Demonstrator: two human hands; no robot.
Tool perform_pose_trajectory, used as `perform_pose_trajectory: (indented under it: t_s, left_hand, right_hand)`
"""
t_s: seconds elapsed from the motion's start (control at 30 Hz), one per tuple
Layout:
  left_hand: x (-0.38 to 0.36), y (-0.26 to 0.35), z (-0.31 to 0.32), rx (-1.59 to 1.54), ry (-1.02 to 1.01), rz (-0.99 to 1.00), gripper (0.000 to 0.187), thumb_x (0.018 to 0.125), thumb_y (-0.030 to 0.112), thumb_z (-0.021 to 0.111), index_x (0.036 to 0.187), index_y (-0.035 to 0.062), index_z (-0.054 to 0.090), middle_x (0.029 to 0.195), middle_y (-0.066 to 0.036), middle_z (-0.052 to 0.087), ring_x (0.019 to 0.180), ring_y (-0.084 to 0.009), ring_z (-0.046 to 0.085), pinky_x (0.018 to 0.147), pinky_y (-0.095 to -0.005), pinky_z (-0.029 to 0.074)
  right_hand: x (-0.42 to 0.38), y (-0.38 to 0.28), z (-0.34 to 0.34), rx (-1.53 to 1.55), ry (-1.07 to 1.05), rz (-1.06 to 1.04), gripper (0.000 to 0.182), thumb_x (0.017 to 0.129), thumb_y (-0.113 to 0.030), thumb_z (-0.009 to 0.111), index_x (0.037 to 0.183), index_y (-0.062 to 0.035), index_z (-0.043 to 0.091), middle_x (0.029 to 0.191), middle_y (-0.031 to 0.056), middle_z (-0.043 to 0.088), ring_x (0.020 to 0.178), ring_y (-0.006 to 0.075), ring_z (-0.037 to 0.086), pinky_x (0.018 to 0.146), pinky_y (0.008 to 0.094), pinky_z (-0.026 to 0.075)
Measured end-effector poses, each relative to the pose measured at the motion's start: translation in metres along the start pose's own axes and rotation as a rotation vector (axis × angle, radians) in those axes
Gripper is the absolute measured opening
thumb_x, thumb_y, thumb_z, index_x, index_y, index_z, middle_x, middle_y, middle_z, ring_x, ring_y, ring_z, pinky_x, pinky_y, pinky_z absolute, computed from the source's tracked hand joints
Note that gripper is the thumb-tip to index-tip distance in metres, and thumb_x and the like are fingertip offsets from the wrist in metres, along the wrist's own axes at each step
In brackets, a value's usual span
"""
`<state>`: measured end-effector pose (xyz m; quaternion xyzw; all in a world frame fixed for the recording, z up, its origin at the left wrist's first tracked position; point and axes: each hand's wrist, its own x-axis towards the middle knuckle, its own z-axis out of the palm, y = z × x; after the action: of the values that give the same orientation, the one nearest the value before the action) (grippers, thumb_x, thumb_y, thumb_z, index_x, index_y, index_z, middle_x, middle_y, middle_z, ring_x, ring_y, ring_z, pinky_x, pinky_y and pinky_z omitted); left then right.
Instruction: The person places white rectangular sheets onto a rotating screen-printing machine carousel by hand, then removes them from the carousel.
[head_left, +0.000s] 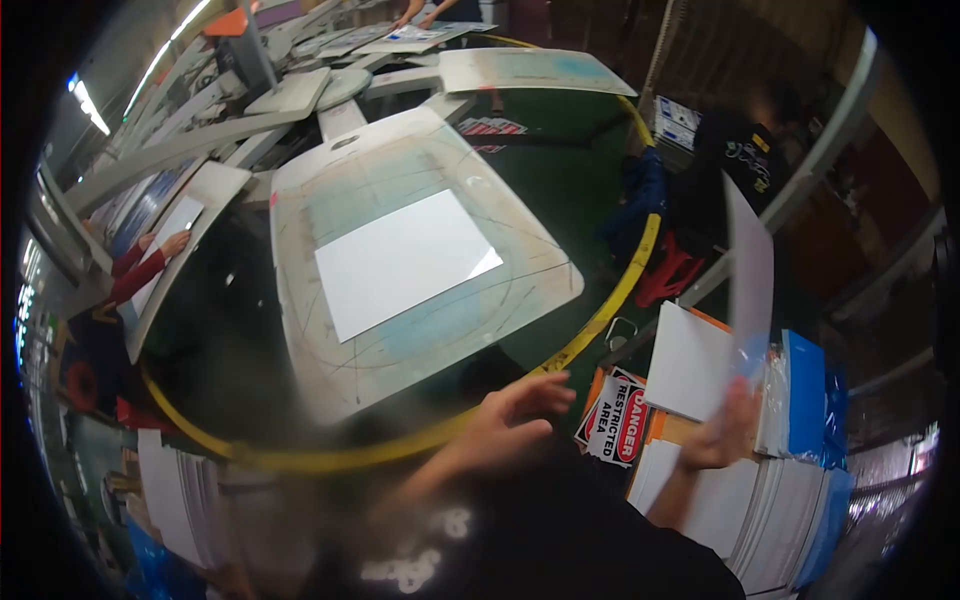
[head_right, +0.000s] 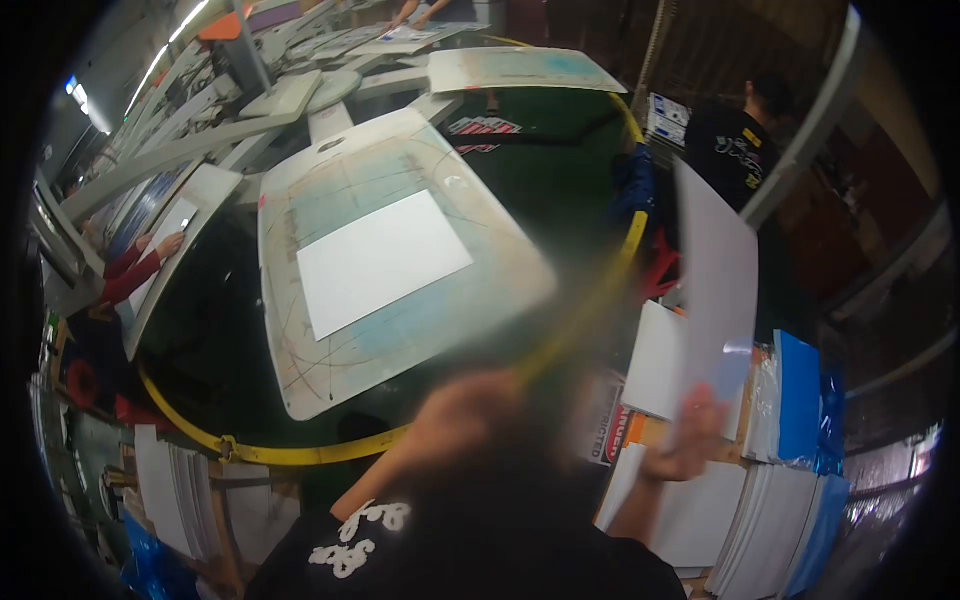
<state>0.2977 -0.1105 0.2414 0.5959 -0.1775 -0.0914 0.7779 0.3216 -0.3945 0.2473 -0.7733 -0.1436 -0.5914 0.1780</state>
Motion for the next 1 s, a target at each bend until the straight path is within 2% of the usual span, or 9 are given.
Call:
perform_pose_trajectory:
  t_s: [0.1, 0.17, 0.3, 0.4, 0.5, 0.7, 0.73, 0.87, 1.0]
  left_hand:
    - [0.009, -0.004, 0.006, -0.272, 0.029, 0.103, 0.062, 0.085, 0.03, 0.062, 0.133, 0.0018, 0.035, 0.123, -0.016, 0.05, 0.112, -0.0246, 0.05, 0.094, -0.0368, 0.04]
    - [-0.01, -0.034, -0.018, -0.209, 0.14, 0.051, 0.058, 0.086, 0.03, 0.06, 0.13, 0.0003, 0.037, 0.12, -0.015, 0.052, 0.11, -0.0252, 0.051, 0.093, -0.0369, 0.042]
    - [-0.021, -0.005, -0.021, -0.305, 0.592, -0.115, 0.056, 0.085, 0.026, 0.057, 0.129, -0.0003, 0.035, 0.114, -0.015, 0.052, 0.102, -0.0263, 0.055, 0.084, -0.0359, 0.046]
    - [-0.069, -0.055, -0.047, 0.048, 0.81, -0.053, 0.055, 0.086, 0.024, 0.055, 0.13, -0.0006, 0.034, 0.111, -0.015, 0.053, 0.099, -0.0269, 0.056, 0.082, -0.0354, 0.047]
    - [-0.083, 0.011, -0.016, -0.376, 0.928, -0.093, 0.052, 0.086, 0.025, 0.055, 0.128, -0.0012, 0.037, 0.109, -0.014, 0.054, 0.095, -0.0254, 0.057, 0.081, -0.0343, 0.047]
    - [-0.134, -0.045, -0.073, -0.454, 1.043, -0.047, 0.052, 0.087, 0.025, 0.056, 0.127, -0.002, 0.037, 0.11, -0.013, 0.055, 0.095, -0.0227, 0.057, 0.081, -0.0325, 0.047]
    - [-0.141, -0.058, -0.081, -0.445, 1.054, -0.027, 0.052, 0.087, 0.025, 0.056, 0.127, -0.0022, 0.037, 0.11, -0.013, 0.055, 0.095, -0.0223, 0.057, 0.081, -0.0322, 0.046]
    - [-0.163, -0.094, -0.111, -0.305, 1.027, 0.026, 0.053, 0.087, 0.026, 0.056, 0.127, -0.0027, 0.038, 0.11, -0.013, 0.055, 0.095, -0.0205, 0.057, 0.081, -0.0311, 0.046]
    - [-0.139, -0.084, -0.117, 0.144, 0.916, -0.076, 0.052, 0.087, 0.024, 0.06, 0.125, -0.0045, 0.038, 0.109, -0.011, 0.056, 0.093, -0.0134, 0.056, 0.081, -0.0254, 0.044]
  right_hand:
    - [-0.02, -0.06, 0.015, 0.442, -0.178, -0.022, 0.027, 0.082, -0.016, 0.051, 0.101, -0.0092, 0.068, 0.106, 0.0183, 0.063, 0.102, 0.0319, 0.06, 0.1, 0.0506, 0.035]
    - [0.017, -0.094, 0.025, 0.492, -0.54, -0.369, 0.028, 0.078, -0.015, 0.058, 0.103, -0.0193, 0.068, 0.112, 0.0066, 0.062, 0.106, 0.0211, 0.059, 0.105, 0.0473, 0.029]
    - [0.009, -0.099, 0.044, 0.723, -0.975, -0.23, 0.053, 0.074, -0.033, 0.069, 0.123, -0.0182, 0.056, 0.134, 0.0091, 0.046, 0.129, 0.0223, 0.037, 0.108, 0.0473, 0.021]
    - [0.009, -0.069, 0.05, 0.4, -1.026, -0.046, 0.077, 0.074, -0.052, 0.065, 0.134, -0.0092, 0.041, 0.143, 0.0188, 0.03, 0.136, 0.0304, 0.021, 0.109, 0.05, 0.012]
    - [-0.002, -0.035, 0.069, 0.389, -0.76, 0.263, 0.085, 0.077, -0.059, 0.056, 0.137, -0.0024, 0.033, 0.143, 0.0249, 0.024, 0.137, 0.0353, 0.016, 0.109, 0.0504, 0.009]
    - [-0.02, -0.008, 0.084, 0.473, -0.942, 0.561, 0.06, 0.087, -0.047, 0.051, 0.127, -0.0027, 0.047, 0.116, 0.0197, 0.056, 0.113, 0.0312, 0.05, 0.107, 0.0471, 0.02]
    - [-0.03, -0.011, 0.089, 0.462, -0.845, 0.573, 0.046, 0.086, -0.035, 0.057, 0.117, -0.0011, 0.055, 0.097, 0.0148, 0.063, 0.09, 0.0254, 0.06, 0.097, 0.0393, 0.036]
    - [-0.025, -0.028, 0.095, 0.382, -0.921, 0.633, 0.042, 0.077, -0.022, 0.068, 0.11, 0.0028, 0.058, 0.084, 0.0133, 0.058, 0.076, 0.0238, 0.055, 0.07, 0.0302, 0.044]
    - [-0.017, -0.041, 0.101, 0.335, -0.849, 0.669, 0.044, 0.077, -0.02, 0.068, 0.112, 0.0034, 0.056, 0.091, 0.0147, 0.056, 0.081, 0.0244, 0.056, 0.075, 0.0306, 0.044]
